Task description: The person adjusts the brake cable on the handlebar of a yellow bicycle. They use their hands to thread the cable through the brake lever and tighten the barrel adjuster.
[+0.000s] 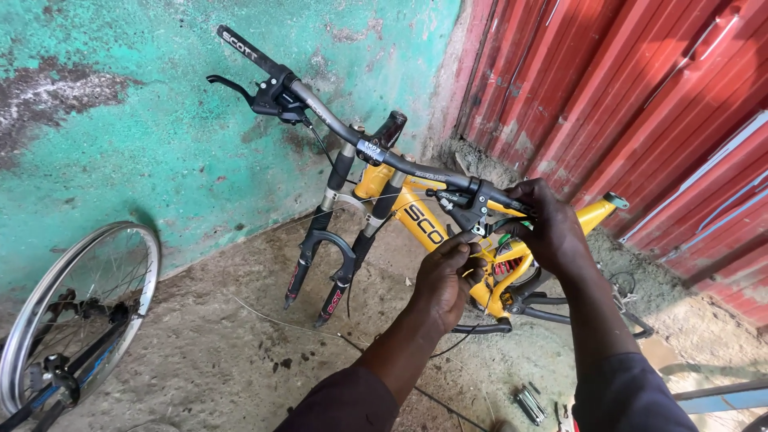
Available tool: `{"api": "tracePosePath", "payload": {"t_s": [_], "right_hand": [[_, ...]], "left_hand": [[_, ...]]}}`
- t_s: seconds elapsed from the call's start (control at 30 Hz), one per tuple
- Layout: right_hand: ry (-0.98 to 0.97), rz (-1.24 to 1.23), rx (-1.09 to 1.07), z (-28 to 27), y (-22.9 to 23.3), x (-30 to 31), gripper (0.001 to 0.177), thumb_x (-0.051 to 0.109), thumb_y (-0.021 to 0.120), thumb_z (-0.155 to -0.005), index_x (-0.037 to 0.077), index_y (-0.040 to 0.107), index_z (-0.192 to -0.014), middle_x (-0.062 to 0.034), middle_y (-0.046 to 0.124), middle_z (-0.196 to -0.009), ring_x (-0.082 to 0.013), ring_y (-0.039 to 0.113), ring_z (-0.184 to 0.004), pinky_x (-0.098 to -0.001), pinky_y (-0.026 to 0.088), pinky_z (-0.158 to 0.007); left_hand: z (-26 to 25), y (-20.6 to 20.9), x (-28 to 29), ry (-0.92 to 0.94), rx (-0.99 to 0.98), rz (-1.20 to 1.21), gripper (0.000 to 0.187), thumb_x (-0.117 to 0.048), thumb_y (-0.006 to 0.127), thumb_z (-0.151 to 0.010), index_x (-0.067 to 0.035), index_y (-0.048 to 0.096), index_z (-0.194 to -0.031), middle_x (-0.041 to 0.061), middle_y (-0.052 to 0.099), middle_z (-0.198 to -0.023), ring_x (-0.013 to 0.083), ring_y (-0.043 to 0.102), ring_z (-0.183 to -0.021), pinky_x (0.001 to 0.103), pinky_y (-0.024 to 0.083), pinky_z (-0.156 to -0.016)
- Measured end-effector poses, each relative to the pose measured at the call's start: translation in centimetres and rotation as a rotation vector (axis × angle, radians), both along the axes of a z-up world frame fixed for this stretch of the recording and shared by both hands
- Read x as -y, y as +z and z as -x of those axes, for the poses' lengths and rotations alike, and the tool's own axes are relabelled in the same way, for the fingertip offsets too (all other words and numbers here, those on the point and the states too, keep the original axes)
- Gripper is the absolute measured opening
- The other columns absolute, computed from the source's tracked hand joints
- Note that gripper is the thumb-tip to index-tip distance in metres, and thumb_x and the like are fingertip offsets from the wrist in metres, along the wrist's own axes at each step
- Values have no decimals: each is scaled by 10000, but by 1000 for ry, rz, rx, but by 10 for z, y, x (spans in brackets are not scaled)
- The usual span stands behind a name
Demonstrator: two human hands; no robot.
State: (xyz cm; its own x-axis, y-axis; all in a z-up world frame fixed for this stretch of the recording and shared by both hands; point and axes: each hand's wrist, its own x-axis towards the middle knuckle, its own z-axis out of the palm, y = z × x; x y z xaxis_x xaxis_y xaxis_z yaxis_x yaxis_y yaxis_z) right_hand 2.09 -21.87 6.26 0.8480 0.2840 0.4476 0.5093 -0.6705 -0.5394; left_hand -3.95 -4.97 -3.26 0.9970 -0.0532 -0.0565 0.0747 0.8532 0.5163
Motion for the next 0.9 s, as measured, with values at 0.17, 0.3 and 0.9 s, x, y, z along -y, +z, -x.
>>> {"api": "tracePosePath", "payload": {"t_s": [0.17,0.3,0.9], "right_hand": [[8,-14,11,-5,-3,3,545,116,859,-764,166,546,-1207,-75,759,-1192,-393,680,-1128,-541,496,-973],[15,-29,24,2,1,-2,545,98,862,-755,141,550,-1200,-98,757,-1192,-405,679,-1128,-548,494,-976],[36,86,97,-20,-15,24,422,165,898,-728,79,609,-1023,-156,737,-877,-386,723,-885,-479,551,-840]], "left_hand": [[-12,-5,6,26,-6,87,253,-47,534,-1045,-3,653,-1263,104,657,-1025,204,684,-861,269,567,-784],[-6,4,10,61,-64,139,220,-39,536,-1041,-10,673,-1210,99,656,-981,207,684,-848,270,574,-770],[-2,7,25,121,-131,-27,246,-69,592,-1012,-43,719,-1221,104,637,-1092,215,654,-958,344,554,-832]]}}
